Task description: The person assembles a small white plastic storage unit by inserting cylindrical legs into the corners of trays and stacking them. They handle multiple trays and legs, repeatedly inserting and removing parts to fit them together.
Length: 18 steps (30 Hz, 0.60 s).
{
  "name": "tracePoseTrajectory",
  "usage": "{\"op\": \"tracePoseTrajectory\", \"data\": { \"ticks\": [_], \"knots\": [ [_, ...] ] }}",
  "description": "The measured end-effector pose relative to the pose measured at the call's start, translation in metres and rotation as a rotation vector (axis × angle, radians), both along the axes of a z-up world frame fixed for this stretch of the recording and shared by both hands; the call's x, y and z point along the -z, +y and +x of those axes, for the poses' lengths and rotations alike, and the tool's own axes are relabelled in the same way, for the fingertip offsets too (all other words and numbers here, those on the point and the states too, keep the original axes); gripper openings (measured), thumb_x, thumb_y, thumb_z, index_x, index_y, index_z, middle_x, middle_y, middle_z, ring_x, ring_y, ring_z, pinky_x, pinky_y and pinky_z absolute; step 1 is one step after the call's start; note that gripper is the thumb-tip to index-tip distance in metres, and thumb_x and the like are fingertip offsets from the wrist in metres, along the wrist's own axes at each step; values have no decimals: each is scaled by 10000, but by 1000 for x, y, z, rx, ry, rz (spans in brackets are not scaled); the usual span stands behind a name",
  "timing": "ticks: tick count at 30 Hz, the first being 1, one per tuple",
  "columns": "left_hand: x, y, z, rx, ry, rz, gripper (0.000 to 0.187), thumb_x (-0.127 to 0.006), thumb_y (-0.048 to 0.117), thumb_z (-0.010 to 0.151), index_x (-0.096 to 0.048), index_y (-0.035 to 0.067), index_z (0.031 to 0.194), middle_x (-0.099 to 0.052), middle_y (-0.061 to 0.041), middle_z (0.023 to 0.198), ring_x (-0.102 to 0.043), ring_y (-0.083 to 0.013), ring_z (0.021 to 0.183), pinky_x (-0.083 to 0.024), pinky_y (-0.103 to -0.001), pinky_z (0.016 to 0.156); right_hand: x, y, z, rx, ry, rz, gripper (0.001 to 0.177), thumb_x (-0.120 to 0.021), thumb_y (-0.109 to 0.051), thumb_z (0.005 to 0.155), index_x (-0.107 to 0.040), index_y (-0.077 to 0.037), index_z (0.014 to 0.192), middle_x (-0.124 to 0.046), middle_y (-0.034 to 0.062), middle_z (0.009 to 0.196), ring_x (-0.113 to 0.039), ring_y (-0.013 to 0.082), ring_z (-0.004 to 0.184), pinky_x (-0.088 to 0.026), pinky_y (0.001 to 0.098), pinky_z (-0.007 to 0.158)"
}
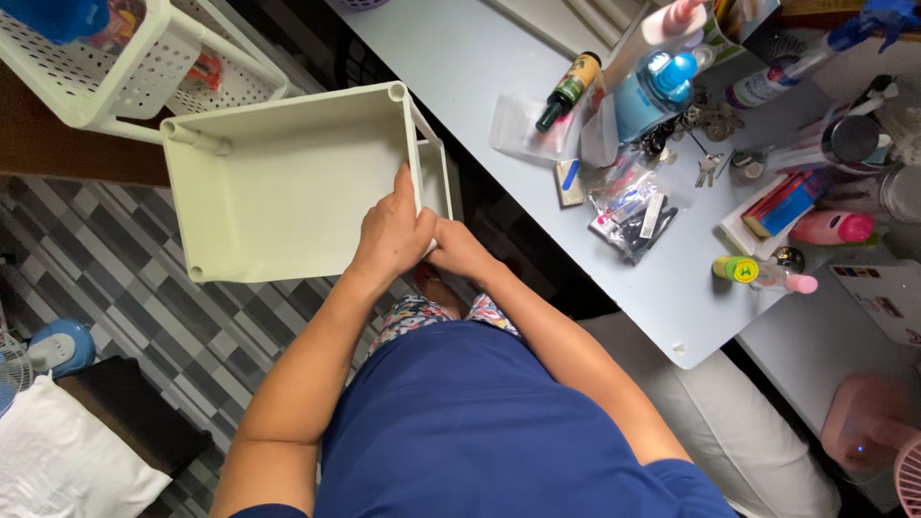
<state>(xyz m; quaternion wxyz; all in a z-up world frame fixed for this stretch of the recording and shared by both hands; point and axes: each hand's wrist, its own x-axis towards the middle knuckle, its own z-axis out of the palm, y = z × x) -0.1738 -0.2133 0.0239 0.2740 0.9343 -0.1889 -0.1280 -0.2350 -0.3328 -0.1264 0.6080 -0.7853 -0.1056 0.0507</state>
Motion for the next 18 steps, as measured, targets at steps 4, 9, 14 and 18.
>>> {"op": "tracePoseTrajectory", "data": {
  "ticks": [4,9,14,18],
  "knots": [
    [3,-6,-6,-50,-4,96,711,-547,184,872,-303,-143,1454,-679,-334,836,-666,-524,755,-525,-601,719,23,18,5,63,182,-37,260,-776,-237,784,-737,-33,940,-744,207,878,-747,368,869,-575,409,767],
    [4,-4,-8,3,-43,100,684,-559,187,877,-320,-167,1412,-676,-309,777,-670,-504,708,-533,-595,681,31,23,5,50,228,-65,310,-779,-291,745,-726,-41,919,-737,212,850,-739,368,848,-562,411,725],
    [3,-4,-12,-18,-77,71,678,-570,169,854,-343,-165,1398,-668,-297,745,-666,-492,675,-531,-587,649,23,25,4,110,225,-82,298,-749,-283,799,-726,-25,948,-729,236,884,-731,381,883,-568,413,741],
    [3,-5,-18,-48,-79,67,663,-555,154,867,-352,-163,1413,-672,-272,734,-673,-468,656,-540,-562,624,14,33,0,176,325,37,281,-720,-255,825,-715,-11,965,-738,223,897,-752,345,878,-567,410,734]
  ]
}}
